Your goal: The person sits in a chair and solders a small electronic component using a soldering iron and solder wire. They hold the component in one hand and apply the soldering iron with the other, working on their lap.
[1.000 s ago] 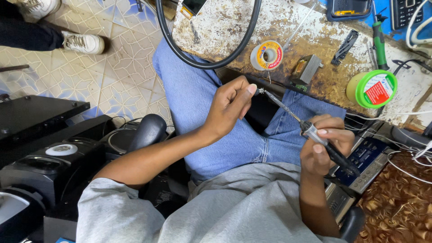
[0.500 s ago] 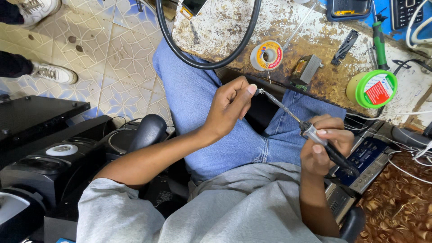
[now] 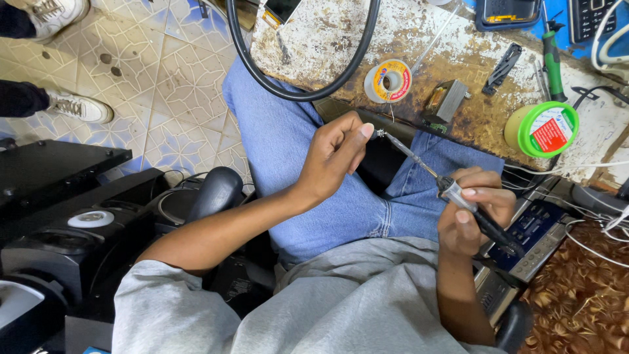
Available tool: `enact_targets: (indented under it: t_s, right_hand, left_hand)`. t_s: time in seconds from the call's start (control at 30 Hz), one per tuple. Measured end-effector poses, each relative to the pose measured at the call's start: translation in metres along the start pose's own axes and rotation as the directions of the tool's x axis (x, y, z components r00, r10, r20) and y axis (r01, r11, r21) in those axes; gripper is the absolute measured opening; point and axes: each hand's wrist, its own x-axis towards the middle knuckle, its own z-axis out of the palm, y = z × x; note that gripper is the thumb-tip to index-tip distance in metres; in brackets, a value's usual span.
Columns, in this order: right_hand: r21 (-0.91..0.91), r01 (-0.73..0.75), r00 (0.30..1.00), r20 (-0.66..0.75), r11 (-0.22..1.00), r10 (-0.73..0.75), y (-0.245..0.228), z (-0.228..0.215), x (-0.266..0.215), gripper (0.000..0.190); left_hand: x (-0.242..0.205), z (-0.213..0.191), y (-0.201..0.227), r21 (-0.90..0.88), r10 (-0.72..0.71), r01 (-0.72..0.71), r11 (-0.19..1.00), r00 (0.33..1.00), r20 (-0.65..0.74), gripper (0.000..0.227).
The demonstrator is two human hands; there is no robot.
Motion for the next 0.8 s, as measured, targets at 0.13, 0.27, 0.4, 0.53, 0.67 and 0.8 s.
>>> enact_targets:
  t_s: [0.13, 0.27, 0.4, 0.53, 0.67, 0.8]
  right_hand:
    - [-0.017, 0.002, 1.000, -0.009, 1.000, -0.003, 0.000, 0.001, 0.000, 0.024]
    - [-0.021, -0.013, 1.000, -0.019, 1.000, 0.013, -0.001, 0.000, 0.000, 0.024]
    - [-0.019, 0.000, 0.999, -0.034, 1.000, -0.001, 0.000, -0.001, 0.000, 0.026]
    - [0.048, 0.023, 0.998, 0.053, 0.999, -0.026, 0.010, -0.019, 0.000, 0.027]
    - [0.109, 0.102, 0.995, -0.004, 0.989, -0.102, 0.007, -0.013, 0.002, 0.026]
    - [0.132, 0.049, 0.994, -0.107, 0.990, -0.035, -0.003, -0.002, 0.009, 0.028]
  left_hand:
    - [0.000, 0.000, -0.001, 0.001, -0.004, 0.004, 1.000, 1.000, -0.004, 0.036]
    - [0.000, 0.000, 0.000, 0.004, 0.014, -0.014, 1.000, 1.000, -0.002, 0.036]
    - [0.000, 0.001, -0.001, -0.011, -0.001, 0.001, 1.000, 1.000, -0.003, 0.035]
    - [0.003, -0.001, -0.017, -0.022, 0.081, -0.081, 0.996, 0.997, -0.019, 0.035]
    - [0.004, -0.002, -0.027, -0.040, 0.108, -0.109, 0.993, 0.994, -0.017, 0.039]
    - [0.008, -0.002, -0.023, -0.004, 0.025, -0.025, 1.000, 0.999, -0.046, 0.041]
